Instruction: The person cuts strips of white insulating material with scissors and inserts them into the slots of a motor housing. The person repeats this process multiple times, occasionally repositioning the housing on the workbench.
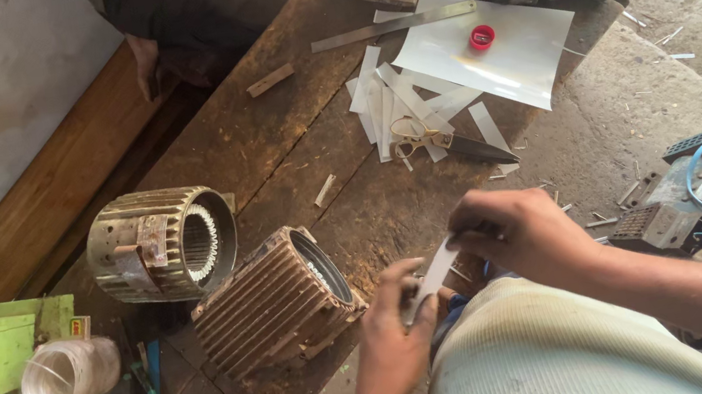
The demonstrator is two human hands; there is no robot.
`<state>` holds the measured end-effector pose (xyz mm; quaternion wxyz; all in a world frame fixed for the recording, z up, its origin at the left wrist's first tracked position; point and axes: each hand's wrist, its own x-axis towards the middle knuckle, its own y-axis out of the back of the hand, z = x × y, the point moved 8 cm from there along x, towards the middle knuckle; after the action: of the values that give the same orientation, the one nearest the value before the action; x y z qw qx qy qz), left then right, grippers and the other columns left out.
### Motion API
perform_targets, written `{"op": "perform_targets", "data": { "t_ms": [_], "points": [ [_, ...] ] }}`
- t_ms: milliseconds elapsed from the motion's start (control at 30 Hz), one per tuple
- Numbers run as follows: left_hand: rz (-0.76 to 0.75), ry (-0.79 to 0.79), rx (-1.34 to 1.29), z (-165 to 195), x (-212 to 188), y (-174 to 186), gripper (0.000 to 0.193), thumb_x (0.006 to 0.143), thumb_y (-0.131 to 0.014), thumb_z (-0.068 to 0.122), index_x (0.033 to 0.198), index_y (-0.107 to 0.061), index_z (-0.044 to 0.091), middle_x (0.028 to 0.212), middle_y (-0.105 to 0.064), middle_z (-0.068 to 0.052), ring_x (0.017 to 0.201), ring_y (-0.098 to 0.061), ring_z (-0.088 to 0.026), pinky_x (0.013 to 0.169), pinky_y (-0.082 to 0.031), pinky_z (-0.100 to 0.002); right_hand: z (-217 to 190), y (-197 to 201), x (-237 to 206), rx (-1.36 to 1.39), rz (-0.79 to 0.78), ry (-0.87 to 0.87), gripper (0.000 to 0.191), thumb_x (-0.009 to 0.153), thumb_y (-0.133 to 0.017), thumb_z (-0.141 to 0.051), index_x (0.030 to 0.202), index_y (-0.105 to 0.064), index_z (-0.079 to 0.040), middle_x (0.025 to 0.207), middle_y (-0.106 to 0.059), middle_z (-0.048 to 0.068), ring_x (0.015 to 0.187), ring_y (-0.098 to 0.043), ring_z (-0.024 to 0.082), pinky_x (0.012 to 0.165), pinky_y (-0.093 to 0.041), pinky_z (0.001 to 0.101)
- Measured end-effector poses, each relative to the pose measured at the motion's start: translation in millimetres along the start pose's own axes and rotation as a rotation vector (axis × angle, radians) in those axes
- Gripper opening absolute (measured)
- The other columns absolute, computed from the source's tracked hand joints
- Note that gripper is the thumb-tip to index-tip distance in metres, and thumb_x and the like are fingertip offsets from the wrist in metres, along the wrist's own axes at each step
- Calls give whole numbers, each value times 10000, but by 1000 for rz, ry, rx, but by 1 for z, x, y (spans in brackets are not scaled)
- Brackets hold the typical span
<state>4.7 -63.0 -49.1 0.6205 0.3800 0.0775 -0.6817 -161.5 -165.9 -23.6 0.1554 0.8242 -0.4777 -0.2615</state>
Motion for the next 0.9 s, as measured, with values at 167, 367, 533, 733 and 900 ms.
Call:
{"op": "perform_targets", "data": {
  "t_ms": [167, 367, 533, 733, 900],
  "points": [
    [421, -573, -153, 20, -1, 15, 127, 951, -716, 132, 1068, -734, 88, 1021, -751, -51, 913, -728, -178, 774, -593, -306, -51, -12, -18, -85, -18, 450, 141, 820, -775, -146, 952, -755, -100, 871, -726, 60, 757, -749, 247, 674, -612, 364],
    [453, -667, -339, 5, -3, 10, 118, 956, -665, -8, 1067, -677, 31, 1024, -722, -67, 887, -694, -123, 754, -574, -263, -64, -18, -27, -47, -6, 496, 213, 763, -818, -157, 960, -765, -94, 899, -712, 53, 768, -724, 257, 655, -606, 373],
    [409, -671, -492, -7, 4, 3, 93, 982, -626, -24, 1067, -642, 11, 1047, -708, -68, 896, -664, -87, 764, -559, -236, -61, -25, -27, -105, 8, 562, 227, 739, -834, -152, 946, -759, -99, 836, -663, 57, 735, -689, 263, 639, -577, 380],
    [336, -502, -835, -22, 25, -9, 99, 1024, -638, 59, 1118, -630, 27, 962, -644, -46, 813, -607, -87, 677, -505, -229, -30, -36, -2, 87, 47, 300, 162, 795, -804, -112, 937, -734, -76, 819, -686, 49, 710, -724, 234, 634, -585, 345],
    [333, -526, -668, -12, 21, -1, 179, 1006, -631, 152, 1145, -613, 42, 998, -649, -17, 826, -655, -73, 726, -558, -222, -5, -40, 8, 254, 18, 105, 163, 805, -785, -102, 957, -744, -58, 796, -735, 55, 697, -770, 211, 621, -609, 320]
  ]
}}
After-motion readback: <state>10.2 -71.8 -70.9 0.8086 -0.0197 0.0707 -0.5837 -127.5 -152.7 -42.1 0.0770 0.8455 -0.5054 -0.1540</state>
